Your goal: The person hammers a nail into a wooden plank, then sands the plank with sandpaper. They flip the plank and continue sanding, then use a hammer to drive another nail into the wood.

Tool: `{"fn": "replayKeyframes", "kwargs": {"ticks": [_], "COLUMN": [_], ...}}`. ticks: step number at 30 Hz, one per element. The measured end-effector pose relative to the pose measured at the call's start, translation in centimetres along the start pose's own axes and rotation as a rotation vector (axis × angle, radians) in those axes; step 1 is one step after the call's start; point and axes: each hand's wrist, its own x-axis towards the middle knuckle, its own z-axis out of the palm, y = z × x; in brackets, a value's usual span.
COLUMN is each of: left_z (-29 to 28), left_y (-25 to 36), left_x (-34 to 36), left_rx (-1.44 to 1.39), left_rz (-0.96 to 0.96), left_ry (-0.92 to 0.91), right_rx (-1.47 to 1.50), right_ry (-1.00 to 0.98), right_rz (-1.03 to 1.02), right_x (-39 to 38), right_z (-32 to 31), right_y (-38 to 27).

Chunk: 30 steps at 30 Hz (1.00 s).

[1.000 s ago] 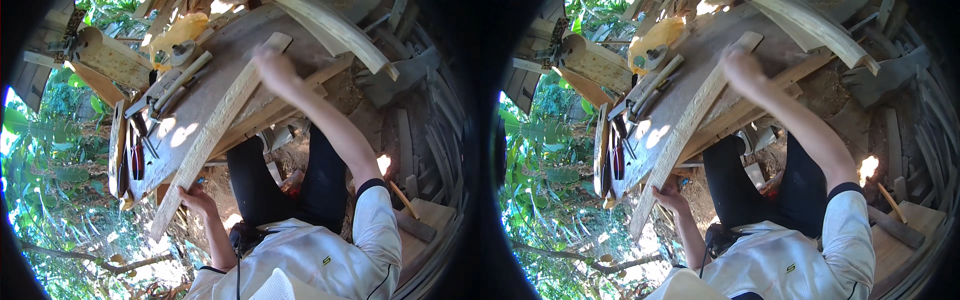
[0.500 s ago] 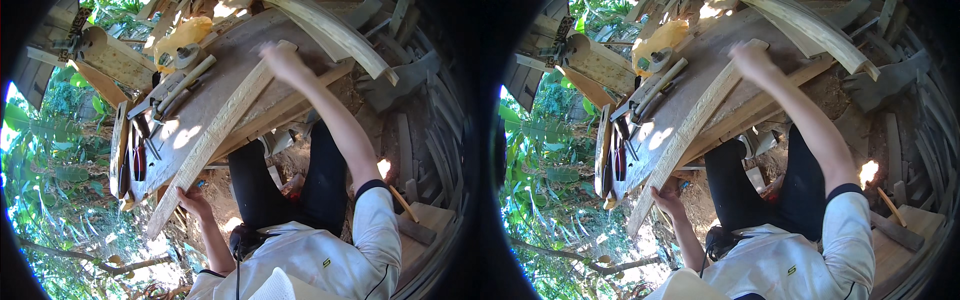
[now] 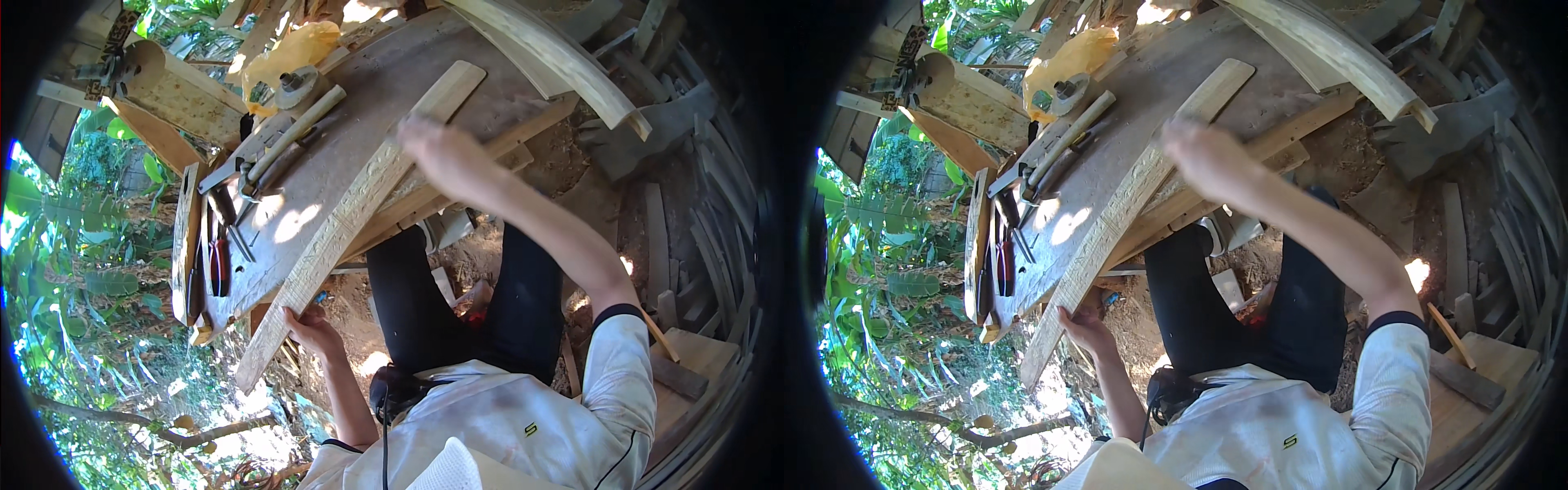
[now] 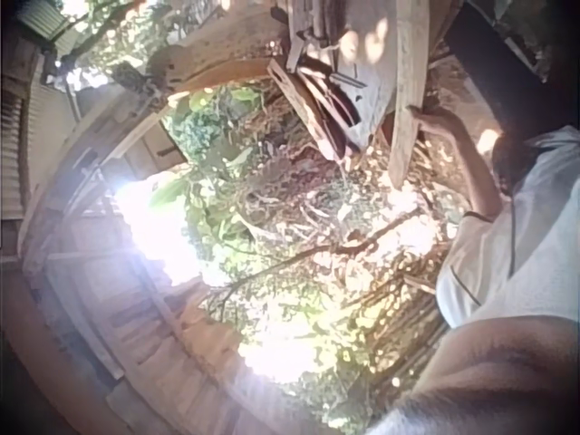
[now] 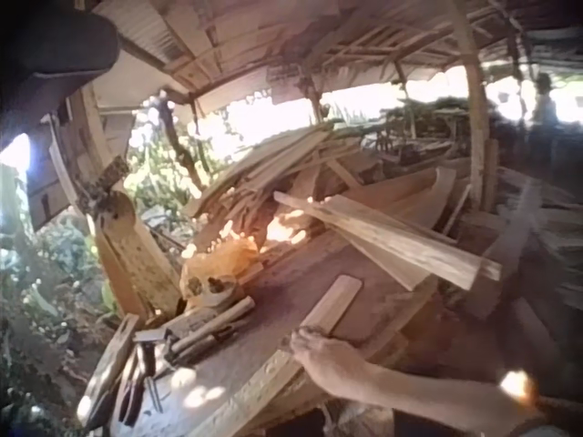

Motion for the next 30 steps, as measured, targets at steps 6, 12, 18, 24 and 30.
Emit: {"fn": "replayKeyframes", "kwargs": {"ticks": [6,12,18,24,30], "left_z": [-0.4,0.7,3.2,0.3,-4.8], "left_y": [-1.2,-1.2,-1.5,-1.8,0.7], "left_x": [0.1,-0.5,-4.5,-3.5,-1.2], "left_rx": [-0.013,0.000,0.179,-0.062,-0.200], "left_rz": [-0.022,-0.059,-0.319,-0.416,-0.205], "left_ry": [-0.065,0.021,-0.329,-0.446,-0.106], "right_rx": [-0.053,-0.052,-0.004,0.146,0.056], "right_ry": [-0.061,0.222,-0.106,-0.173,-0.097], "right_rz": [0.514,-0.122,0.327,0.096,-0.140], "right_x": [1.9,-2.6,1.7,3.0,1.5], "right_z": [-4.4,1.9,-1.5,-0.8,3.0], "right_y": [6.1,-2.2,-0.1,-3.0,-9.8]}}
